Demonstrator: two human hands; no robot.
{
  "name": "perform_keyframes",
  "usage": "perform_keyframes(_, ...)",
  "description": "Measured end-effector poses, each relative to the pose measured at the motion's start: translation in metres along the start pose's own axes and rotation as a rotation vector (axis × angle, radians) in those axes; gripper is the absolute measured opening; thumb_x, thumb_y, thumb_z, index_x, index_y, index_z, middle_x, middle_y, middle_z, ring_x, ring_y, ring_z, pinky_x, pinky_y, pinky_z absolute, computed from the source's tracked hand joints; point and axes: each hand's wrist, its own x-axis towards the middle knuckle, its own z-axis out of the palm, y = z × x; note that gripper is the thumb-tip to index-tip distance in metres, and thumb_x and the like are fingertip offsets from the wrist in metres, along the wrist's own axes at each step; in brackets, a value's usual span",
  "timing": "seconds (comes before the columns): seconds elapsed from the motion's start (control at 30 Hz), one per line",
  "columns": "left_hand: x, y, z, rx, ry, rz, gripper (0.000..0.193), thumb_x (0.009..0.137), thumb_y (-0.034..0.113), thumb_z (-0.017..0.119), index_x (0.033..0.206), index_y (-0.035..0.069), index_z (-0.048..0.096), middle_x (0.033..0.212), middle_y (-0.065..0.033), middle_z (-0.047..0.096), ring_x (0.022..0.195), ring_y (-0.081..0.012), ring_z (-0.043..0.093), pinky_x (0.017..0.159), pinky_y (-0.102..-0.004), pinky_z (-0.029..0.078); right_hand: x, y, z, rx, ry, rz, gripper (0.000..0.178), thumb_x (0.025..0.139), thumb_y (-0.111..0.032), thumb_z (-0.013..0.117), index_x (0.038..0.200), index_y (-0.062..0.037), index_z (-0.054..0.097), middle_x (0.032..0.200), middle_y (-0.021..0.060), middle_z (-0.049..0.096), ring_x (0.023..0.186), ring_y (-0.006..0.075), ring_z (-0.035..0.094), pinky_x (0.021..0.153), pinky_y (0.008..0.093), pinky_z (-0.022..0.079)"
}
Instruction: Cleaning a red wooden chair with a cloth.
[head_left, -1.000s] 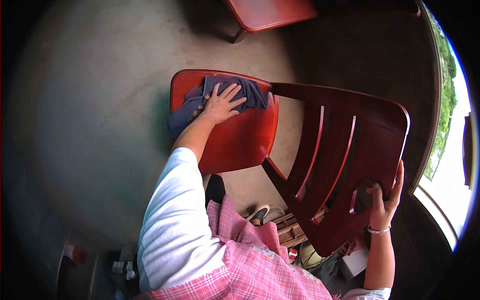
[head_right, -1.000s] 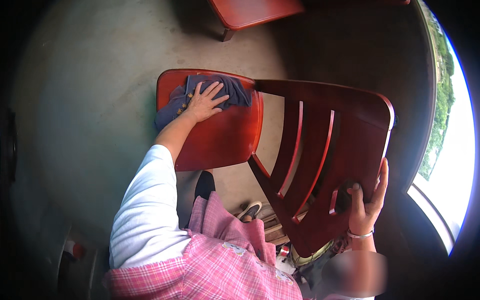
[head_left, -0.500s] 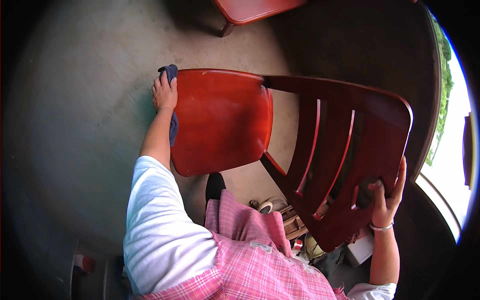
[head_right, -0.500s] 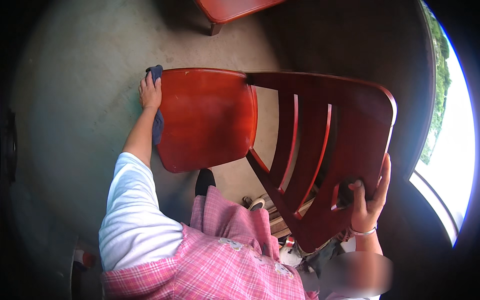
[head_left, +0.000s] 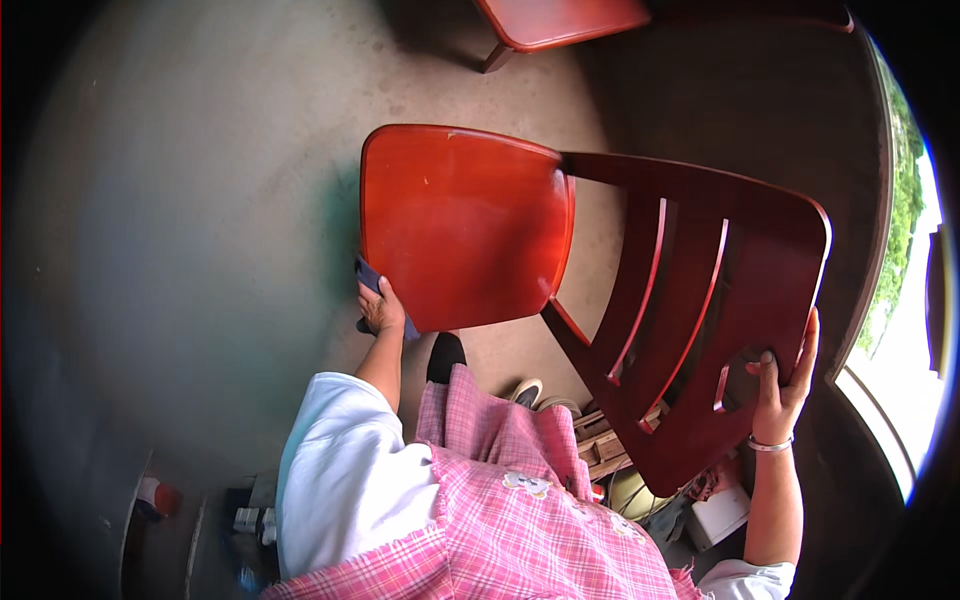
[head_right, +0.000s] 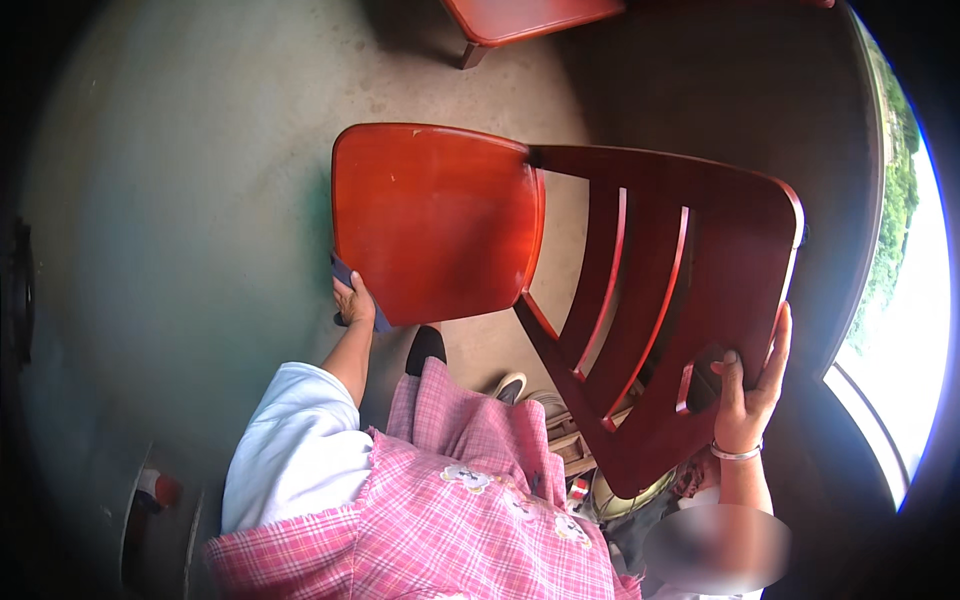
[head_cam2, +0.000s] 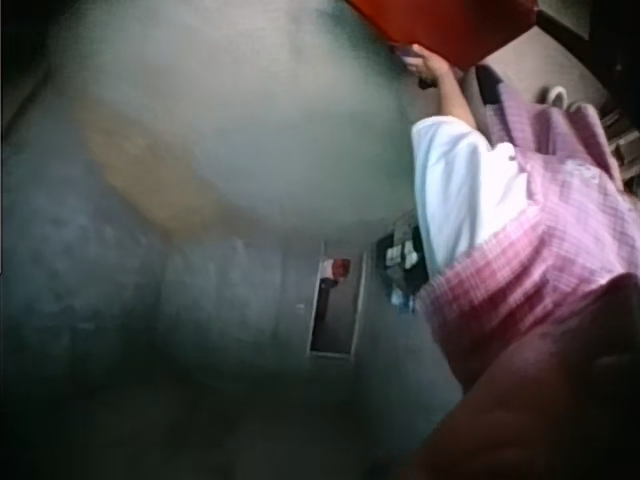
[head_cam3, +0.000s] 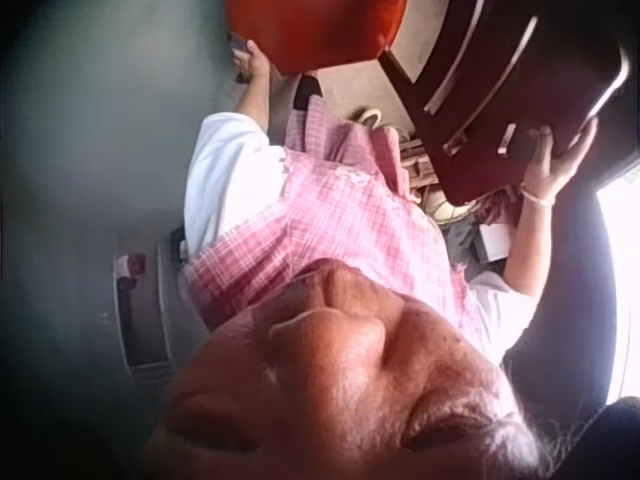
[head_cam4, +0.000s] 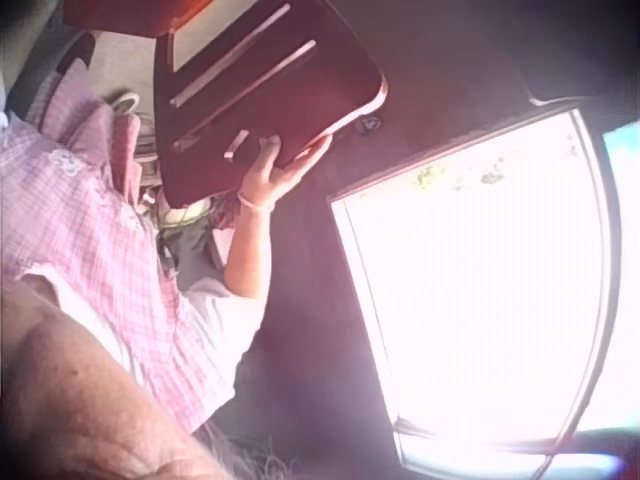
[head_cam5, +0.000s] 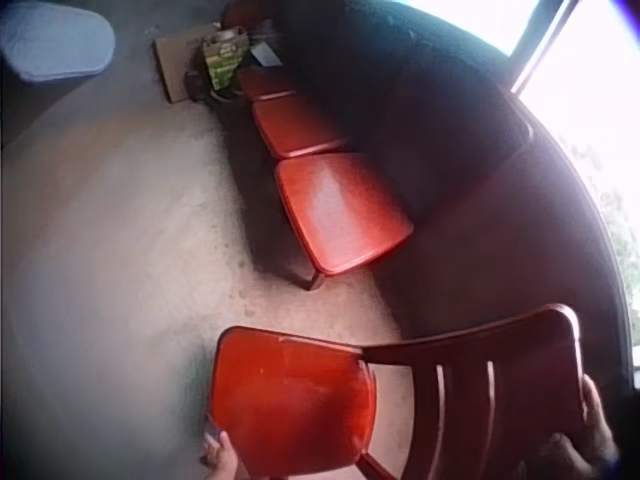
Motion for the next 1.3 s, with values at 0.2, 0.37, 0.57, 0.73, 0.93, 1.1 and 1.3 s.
perform_keyframes(0.2, -0.032, -0.006, 0.011, -0.174, -0.008, -0.373, 0.08, 0.083, 0.06, 0.041, 0.143, 0.013, 0.016, 0.138, -0.0252, 0.028, 0.126, -0.0411, 0.029, 0.102, -0.0504, 0.027, 0.007, 0.003, 0.005, 0.001, -0.008, -0.003, 0.063, 0.086, 0.0, 0.049, 0.142, -0.0035, 0.02, 0.144, 0.013, 0.029, 0.094, 0.0124, 0.055, 0.067, 0.0205, 0.048)
perform_keyframes(0.37, -0.05, 0.016, 0.019, 0.149, -0.053, 0.073, 0.088, 0.083, 0.058, 0.044, 0.143, 0.003, 0.009, 0.145, -0.0288, 0.011, 0.137, -0.0393, 0.004, 0.106, -0.0575, 0.006, 0.002, 0.006, 0.002, -0.022, 0.01, -0.021, 0.063, 0.086, -0.002, 0.051, 0.142, -0.0041, 0.021, 0.14, 0.014, 0.035, 0.09, 0.0126, 0.056, 0.065, 0.0214, 0.049)
perform_keyframes(0.57, -0.043, 0.092, 0.011, 0.432, -0.282, 0.982, 0.072, 0.086, 0.049, 0.047, 0.141, 0.008, 0.024, 0.146, -0.0186, 0.02, 0.138, -0.0319, 0.007, 0.106, -0.0594, -0.001, 0.005, 0.005, 0.006, -0.06, 0.002, -0.054, 0.063, 0.086, -0.004, 0.052, 0.142, -0.0055, 0.023, 0.121, 0.0091, 0.049, 0.084, 0.0107, 0.054, 0.063, 0.0217, 0.05)
perform_keyframes(0.73, -0.047, 0.117, 0.013, 0.342, -0.309, 1.25, 0.054, 0.087, 0.043, 0.049, 0.135, 0.02, 0.04, 0.145, -0.0094, 0.027, 0.138, -0.0264, 0.01, 0.108, -0.0572, 0.001, 0.006, 0.015, 0.001, -0.029, -0.027, -0.058, 0.062, 0.087, -0.003, 0.05, 0.142, -0.0087, 0.023, 0.126, 0.0072, 0.044, 0.09, 0.0114, 0.054, 0.066, 0.0219, 0.051)
perform_keyframes(0.93, -0.074, 0.003, 0.0, 0.487, -0.593, 1.424, 0.045, 0.084, 0.025, 0.052, 0.129, 0.027, 0.048, 0.147, -0.0017, 0.026, 0.138, -0.0206, 0.015, 0.109, -0.054, 0.005, 0.007, 0.021, -0.008, -0.048, -0.041, -0.07, 0.062, 0.087, -0.002, 0.048, 0.143, -0.0122, 0.023, 0.134, 0.0066, 0.039, 0.095, 0.0141, 0.057, 0.068, 0.023, 0.052)
perform_keyframes(1.1, -0.028, -0.019, -0.048, 0.581, -0.511, 1.2, 0.048, 0.085, 0.035, 0.055, 0.131, 0.033, 0.043, 0.146, -0.0019, 0.024, 0.137, -0.0208, 0.015, 0.107, -0.0555, 0.011, 0.008, 0.027, -0.013, -0.019, -0.057, -0.057, 0.062, 0.087, 0.0, 0.048, 0.143, -0.0118, 0.024, 0.135, 0.007, 0.037, 0.093, 0.0129, 0.057, 0.068, 0.0229, 0.053)
perform_keyframes(1.3, 0.014, -0.018, -0.013, -0.182, -0.15, 0.008, 0.064, 0.088, 0.051, 0.044, 0.14, 0.018, 0.027, 0.143, -0.0153, 0.029, 0.132, -0.0337, 0.027, 0.104, -0.0472, 0.026, 0.008, 0.013, 0.0, 0.049, -0.048, -0.097, 0.064, 0.085, 0.001, 0.051, 0.142, -0.0076, 0.023, 0.109, 0.0057, 0.053, 0.089, 0.0107, 0.056, 0.067, 0.0213, 0.054)
